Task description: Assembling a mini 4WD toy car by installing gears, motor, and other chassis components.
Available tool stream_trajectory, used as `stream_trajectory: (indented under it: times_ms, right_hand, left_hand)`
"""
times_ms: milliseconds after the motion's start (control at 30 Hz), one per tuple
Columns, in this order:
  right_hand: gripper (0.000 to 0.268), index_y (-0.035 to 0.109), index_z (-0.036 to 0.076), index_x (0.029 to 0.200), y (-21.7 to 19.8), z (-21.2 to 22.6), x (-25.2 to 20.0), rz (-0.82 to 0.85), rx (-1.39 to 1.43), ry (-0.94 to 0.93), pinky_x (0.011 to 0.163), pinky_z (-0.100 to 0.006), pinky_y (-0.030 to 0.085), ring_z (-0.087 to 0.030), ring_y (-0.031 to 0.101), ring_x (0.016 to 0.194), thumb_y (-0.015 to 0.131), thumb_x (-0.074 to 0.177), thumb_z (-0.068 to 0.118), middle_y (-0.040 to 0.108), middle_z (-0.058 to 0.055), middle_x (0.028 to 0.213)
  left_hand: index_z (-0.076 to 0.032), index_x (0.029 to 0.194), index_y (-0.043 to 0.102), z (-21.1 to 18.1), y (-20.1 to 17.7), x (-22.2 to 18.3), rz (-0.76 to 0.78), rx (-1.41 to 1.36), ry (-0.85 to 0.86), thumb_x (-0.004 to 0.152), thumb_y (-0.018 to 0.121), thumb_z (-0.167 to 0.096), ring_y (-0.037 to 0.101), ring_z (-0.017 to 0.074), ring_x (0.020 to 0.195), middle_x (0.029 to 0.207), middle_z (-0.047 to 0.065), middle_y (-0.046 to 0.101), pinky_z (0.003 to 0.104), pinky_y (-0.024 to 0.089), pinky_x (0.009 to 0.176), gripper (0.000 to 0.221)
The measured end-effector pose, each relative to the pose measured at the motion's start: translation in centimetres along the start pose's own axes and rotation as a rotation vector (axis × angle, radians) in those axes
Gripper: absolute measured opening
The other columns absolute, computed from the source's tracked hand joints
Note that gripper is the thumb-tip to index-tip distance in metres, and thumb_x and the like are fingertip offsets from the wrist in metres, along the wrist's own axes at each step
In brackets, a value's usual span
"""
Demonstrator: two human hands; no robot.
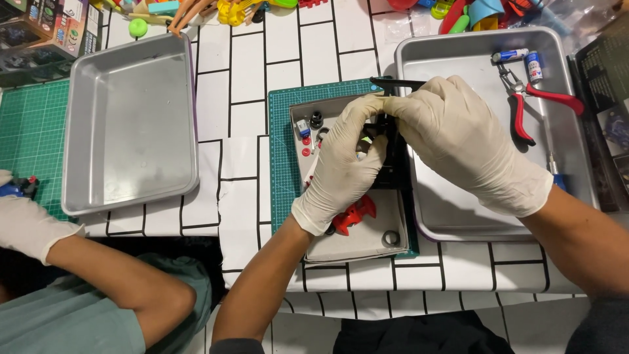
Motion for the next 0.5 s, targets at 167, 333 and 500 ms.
stream_trajectory:
  times_ms: [167, 333, 500]
  right_hand:
    - [0.026, 0.067, 0.006, 0.122, -0.6, -0.3, 0.1, -0.051, 0.213, 0.008, 0.074, -0.041, 0.046, -0.031, 0.056, 0.08, 0.075, 0.099, -0.003, 0.062, -0.013, 0.096]
    - [0.028, 0.065, 0.003, 0.124, -1.1, -0.4, 0.2, -0.078, 0.266, 0.012, 0.078, -0.042, 0.044, -0.03, 0.061, 0.087, 0.075, 0.098, -0.006, 0.064, -0.013, 0.097]
    - [0.027, 0.064, 0.003, 0.124, -1.2, -0.2, 0.2, -0.105, 0.261, -0.016, 0.077, -0.044, 0.045, -0.033, 0.061, 0.089, 0.076, 0.102, -0.006, 0.068, -0.011, 0.098]
  left_hand:
    - [-0.007, 0.132, 0.055, -0.4, -0.2, 0.2, -0.007, -0.006, 0.009, 0.095, 0.057, 0.009, 0.058, 0.0275, 0.134, 0.135, 0.011, 0.06, 0.038, 0.045, 0.124, 0.04]
    - [-0.008, 0.131, 0.056, -0.5, -0.3, 0.3, -0.026, 0.001, -0.012, 0.096, 0.057, 0.008, 0.059, 0.0257, 0.132, 0.136, 0.01, 0.06, 0.035, 0.047, 0.12, 0.038]
    - [-0.008, 0.133, 0.055, -0.2, -0.4, 0.2, -0.031, 0.005, -0.028, 0.093, 0.061, 0.005, 0.06, 0.026, 0.133, 0.137, 0.01, 0.061, 0.035, 0.048, 0.121, 0.042]
Point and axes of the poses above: each hand's wrist, its own x-axis towards the middle knuckle, its own y-axis out of the palm, z = x × y, the point moved 10 cm from there along x, towards the middle knuckle
